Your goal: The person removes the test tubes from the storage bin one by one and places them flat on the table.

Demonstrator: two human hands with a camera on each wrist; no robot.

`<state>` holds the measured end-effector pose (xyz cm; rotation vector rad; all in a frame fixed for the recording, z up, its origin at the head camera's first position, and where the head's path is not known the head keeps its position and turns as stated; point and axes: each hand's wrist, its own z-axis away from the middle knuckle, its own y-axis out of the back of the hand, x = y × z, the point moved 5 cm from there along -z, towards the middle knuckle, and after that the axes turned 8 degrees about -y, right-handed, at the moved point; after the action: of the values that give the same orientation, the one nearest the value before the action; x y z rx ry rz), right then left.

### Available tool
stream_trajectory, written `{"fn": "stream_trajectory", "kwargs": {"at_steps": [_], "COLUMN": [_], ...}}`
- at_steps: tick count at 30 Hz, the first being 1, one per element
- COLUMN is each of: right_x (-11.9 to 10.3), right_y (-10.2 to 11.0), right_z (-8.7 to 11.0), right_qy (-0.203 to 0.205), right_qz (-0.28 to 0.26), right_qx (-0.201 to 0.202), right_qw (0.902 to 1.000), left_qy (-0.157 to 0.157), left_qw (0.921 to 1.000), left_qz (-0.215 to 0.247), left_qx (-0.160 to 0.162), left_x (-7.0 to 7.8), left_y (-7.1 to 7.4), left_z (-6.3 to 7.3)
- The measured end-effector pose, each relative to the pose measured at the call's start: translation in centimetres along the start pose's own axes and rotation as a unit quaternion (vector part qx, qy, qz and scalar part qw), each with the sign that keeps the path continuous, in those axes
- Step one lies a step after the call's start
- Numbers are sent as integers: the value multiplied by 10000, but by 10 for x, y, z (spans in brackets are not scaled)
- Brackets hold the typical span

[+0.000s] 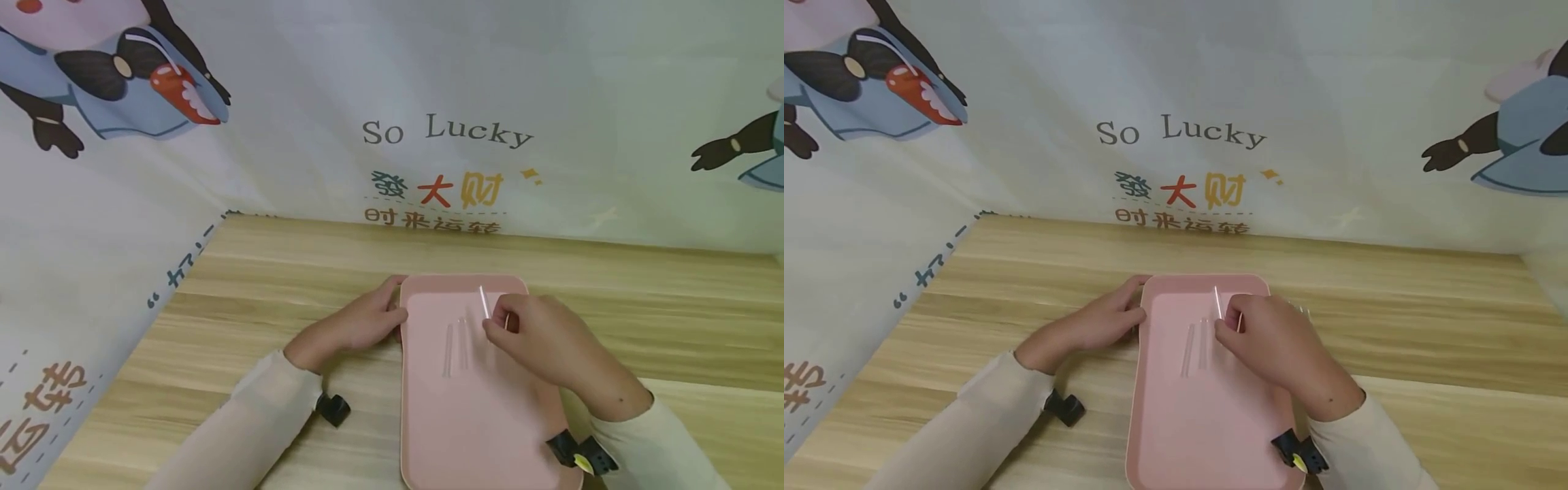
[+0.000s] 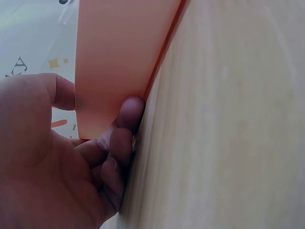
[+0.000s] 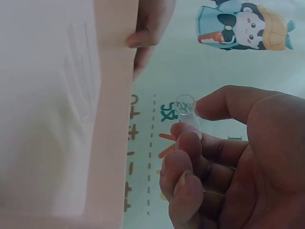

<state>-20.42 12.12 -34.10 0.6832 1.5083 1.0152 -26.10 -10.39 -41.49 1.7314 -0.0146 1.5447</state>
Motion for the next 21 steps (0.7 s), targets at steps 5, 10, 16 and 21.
{"fn": "stream_trajectory", "kwargs": {"at_steps": [5,10,16,21], "right_x": [-1,3,7,10], "right_y": [9,14,17,16], "right_z": [2,3,-1,-2], "right_qy": [-71,-121,-141,-87], "right_qz": [-34,-63,-31,-55], "right_qx": [2,-22,19,35], "right_qw": [10000,9999,9999,9999], "left_qy": [21,36,32,11], "left_qw": [10000,10000,10000,10000], "left_qz": [-44,-31,46,84], "left_qx": [30,2,7,26], "left_x": [1,-1,2,1], "left_y": [2,0,1,1], "left_z": [0,1,1,-1]}}
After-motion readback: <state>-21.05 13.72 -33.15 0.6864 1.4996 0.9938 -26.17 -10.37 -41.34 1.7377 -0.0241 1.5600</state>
